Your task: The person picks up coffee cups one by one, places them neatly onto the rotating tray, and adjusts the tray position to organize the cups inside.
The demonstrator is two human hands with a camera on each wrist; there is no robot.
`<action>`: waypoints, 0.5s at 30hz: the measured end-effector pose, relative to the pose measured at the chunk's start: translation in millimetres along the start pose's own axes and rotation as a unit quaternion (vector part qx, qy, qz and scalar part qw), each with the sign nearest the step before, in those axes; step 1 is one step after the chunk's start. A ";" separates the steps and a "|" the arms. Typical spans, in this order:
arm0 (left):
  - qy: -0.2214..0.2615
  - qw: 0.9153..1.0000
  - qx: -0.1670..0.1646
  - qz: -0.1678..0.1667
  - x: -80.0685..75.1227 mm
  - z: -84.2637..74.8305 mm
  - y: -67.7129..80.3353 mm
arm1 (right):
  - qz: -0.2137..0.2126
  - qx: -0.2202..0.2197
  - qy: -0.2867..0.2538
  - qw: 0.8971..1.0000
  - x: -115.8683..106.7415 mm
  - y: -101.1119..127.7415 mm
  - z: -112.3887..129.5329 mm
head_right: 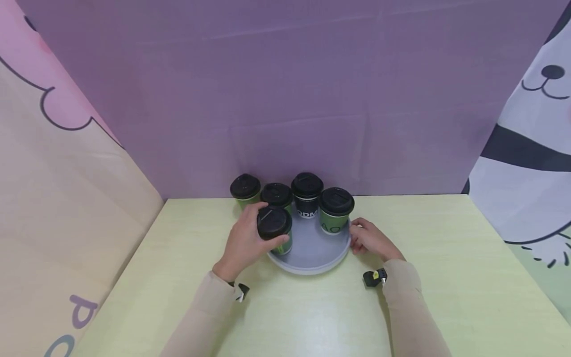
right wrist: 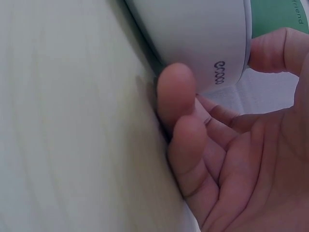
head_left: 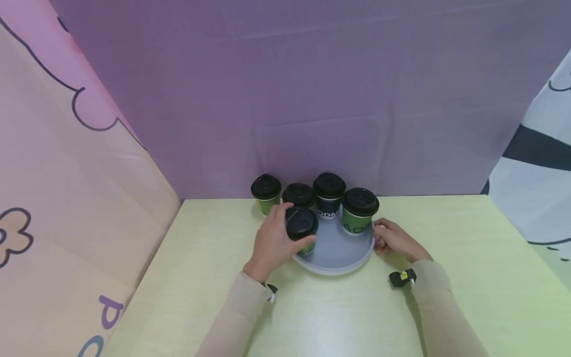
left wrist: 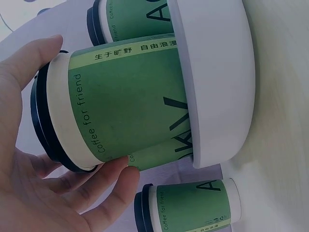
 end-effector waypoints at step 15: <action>-0.005 1.000 0.008 0.013 3.3 -5.0 0.7 | 0.000 0.003 -0.004 1.000 0.3 1.3 1.6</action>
Point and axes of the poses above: each hand's wrist, its own y-axis away from the middle knuckle, its own x-axis out of the palm, z = x × y, the point moved 8 cm from there along -y, towards the middle knuckle, and after that the axes turned 13 degrees about -y, right-handed, at the moved point
